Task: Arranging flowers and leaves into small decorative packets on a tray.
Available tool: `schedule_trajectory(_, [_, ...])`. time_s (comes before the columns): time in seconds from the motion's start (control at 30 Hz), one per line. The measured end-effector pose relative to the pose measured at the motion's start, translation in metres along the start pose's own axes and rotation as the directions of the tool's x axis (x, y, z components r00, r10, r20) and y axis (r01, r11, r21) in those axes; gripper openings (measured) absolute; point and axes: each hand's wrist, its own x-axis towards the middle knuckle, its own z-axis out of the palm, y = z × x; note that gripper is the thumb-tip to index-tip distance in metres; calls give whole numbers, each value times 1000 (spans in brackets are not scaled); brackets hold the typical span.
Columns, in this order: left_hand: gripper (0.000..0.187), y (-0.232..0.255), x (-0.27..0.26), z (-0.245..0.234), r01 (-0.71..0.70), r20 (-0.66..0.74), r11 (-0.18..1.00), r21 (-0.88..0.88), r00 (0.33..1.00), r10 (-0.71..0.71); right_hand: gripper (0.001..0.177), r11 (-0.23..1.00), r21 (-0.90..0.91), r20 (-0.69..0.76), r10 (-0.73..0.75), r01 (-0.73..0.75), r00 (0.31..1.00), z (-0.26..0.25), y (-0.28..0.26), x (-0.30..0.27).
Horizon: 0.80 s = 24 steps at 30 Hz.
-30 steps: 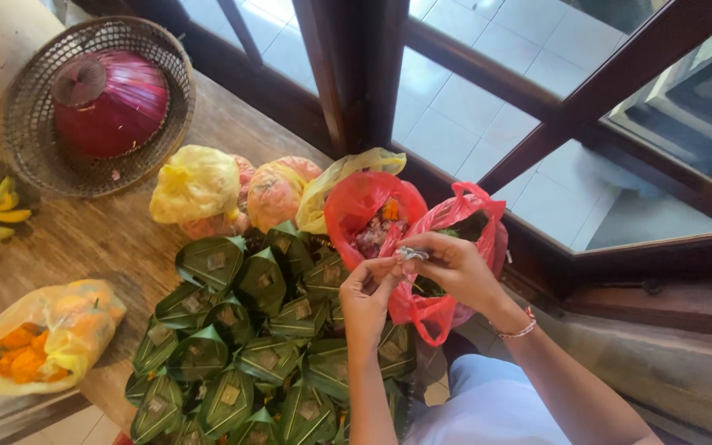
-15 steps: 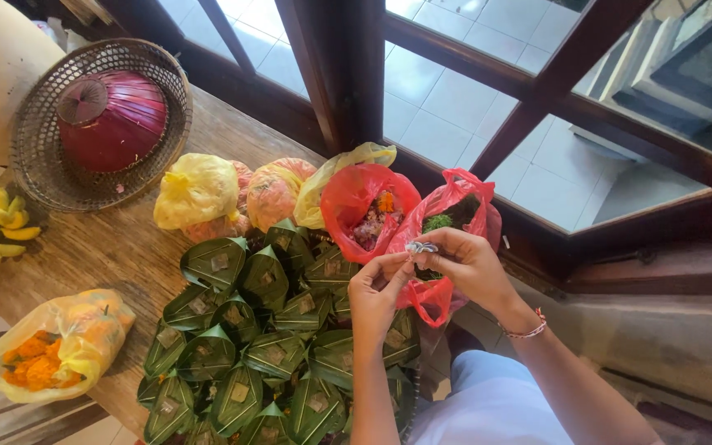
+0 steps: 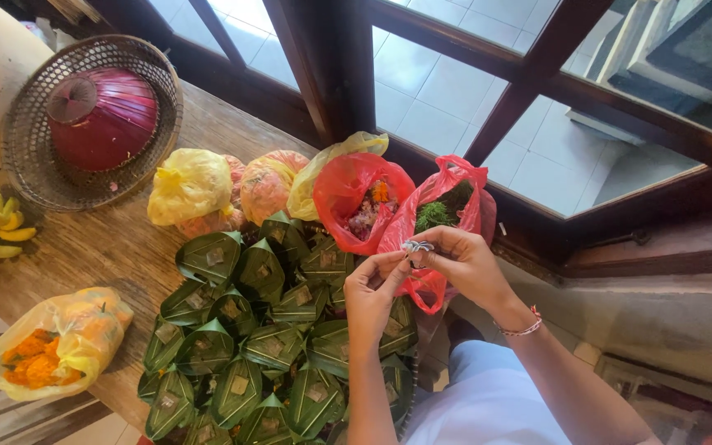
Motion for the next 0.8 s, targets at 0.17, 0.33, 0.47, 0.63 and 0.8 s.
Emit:
schedule_trajectory(0.17, [21, -6, -5, 2, 3, -2, 1000, 8, 1000, -3, 20, 1000, -27, -5, 0, 0, 1000, 0, 0, -6])
schedule_trajectory(0.33, [20, -11, -12, 2, 14, -9, 1000, 5, 1000, -14, 20, 998, -64, -16, 4, -5, 1000, -2, 4, -13])
schedule_trajectory(0.47, [21, -18, -15, 0, 16, -15, 1000, -1, 1000, -16, 21, 997, -42, -28, 71, -72, 997, -3, 10, -15])
schedule_trajectory(0.63, [22, -24, -18, -5, 39, -25, 999, -9, 999, -39, 21, 998, -51, -6, 39, -39, 999, 0, 17, -16])
schedule_trajectory(0.8, [23, -30, -20, -8, 55, -26, 998, -41, 998, -56, 21, 998, -23, 4, 55, -55, 998, 3, 21, -17])
